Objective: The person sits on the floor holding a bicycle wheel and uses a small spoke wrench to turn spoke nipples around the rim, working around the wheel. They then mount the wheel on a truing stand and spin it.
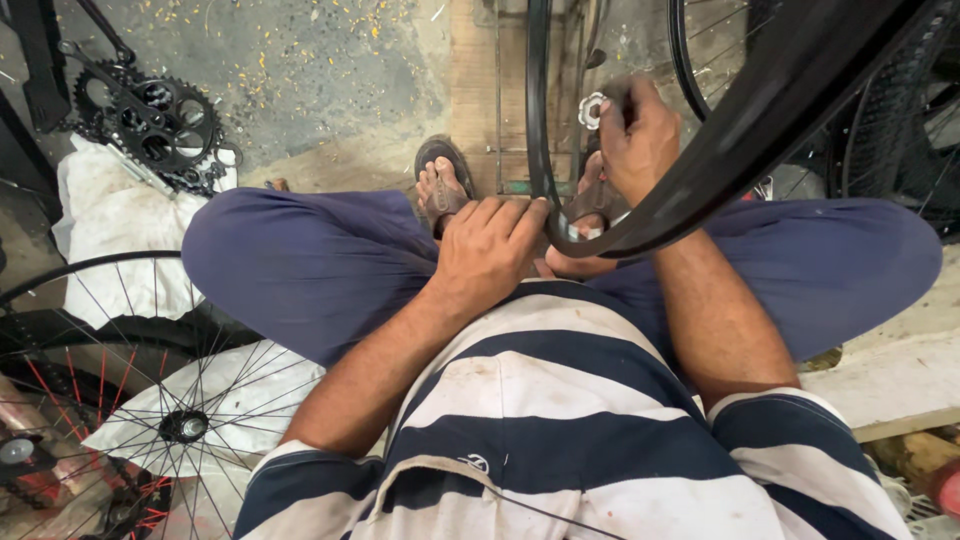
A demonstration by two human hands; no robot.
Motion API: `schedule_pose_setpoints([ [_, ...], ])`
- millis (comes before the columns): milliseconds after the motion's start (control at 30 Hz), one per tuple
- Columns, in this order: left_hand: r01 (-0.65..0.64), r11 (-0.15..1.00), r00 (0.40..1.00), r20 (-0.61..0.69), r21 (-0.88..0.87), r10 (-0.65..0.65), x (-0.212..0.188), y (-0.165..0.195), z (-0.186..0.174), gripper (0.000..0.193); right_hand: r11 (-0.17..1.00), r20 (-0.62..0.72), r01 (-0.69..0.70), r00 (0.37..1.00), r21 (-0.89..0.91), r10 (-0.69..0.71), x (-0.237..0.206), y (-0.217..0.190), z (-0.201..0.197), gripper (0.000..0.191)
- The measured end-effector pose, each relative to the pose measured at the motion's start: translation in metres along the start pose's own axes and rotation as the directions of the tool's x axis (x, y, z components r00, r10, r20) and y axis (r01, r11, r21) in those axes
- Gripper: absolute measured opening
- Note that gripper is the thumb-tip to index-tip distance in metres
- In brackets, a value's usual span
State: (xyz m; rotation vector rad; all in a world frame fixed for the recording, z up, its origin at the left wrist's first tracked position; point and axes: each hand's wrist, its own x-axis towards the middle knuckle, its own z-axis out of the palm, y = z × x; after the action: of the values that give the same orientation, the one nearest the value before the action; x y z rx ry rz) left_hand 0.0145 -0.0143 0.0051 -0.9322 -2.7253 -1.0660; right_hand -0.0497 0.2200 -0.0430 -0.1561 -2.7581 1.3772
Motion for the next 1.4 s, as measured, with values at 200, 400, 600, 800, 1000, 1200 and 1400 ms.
schedule_pose_setpoints([
  [200, -0.003, 1.000, 1.000, -0.003, 0.012, 0.003, 0.001, 0.002, -0.002, 0.043, 0.999, 0.007, -0.037, 0.999, 0.010, 0.037, 0.001, -0.003, 0.001, 0.013],
  [400, -0.005, 1.000, 1.000, 0.003, 0.013, 0.004, 0.001, 0.001, -0.001, 0.044, 0.997, 0.017, 0.072, 0.997, -0.022, -0.071, -0.004, 0.021, 0.000, 0.014],
  [600, -0.004, 1.000, 1.000, -0.022, 0.016, 0.004, 0.001, 0.001, 0.000, 0.042, 0.988, 0.281, -0.136, 0.953, 0.072, 0.110, -0.005, 0.070, -0.003, 0.021],
  [800, -0.007, 1.000, 1.000, -0.024, 0.010, 0.007, 0.001, 0.001, 0.000, 0.043, 0.642, 0.544, -0.735, 0.638, 0.218, 0.545, -0.010, 0.077, 0.004, 0.027],
  [1000, -0.006, 1.000, 1.000, -0.019, 0.004, 0.006, 0.000, 0.002, 0.001, 0.044, 0.599, 0.522, -0.759, 0.630, 0.256, 0.576, -0.007, 0.054, 0.005, 0.035],
  [1200, -0.014, 1.000, 1.000, -0.023, 0.005, 0.014, 0.000, 0.001, 0.003, 0.043, 0.713, 0.514, -0.696, 0.645, 0.090, 0.565, -0.006, 0.064, 0.001, 0.038],
  [1400, -0.098, 0.995, 0.988, -0.120, -0.029, 0.093, 0.010, 0.004, -0.006, 0.038, 0.842, 0.471, -0.502, 0.801, 0.196, 0.369, -0.005, 0.085, 0.004, 0.030],
])
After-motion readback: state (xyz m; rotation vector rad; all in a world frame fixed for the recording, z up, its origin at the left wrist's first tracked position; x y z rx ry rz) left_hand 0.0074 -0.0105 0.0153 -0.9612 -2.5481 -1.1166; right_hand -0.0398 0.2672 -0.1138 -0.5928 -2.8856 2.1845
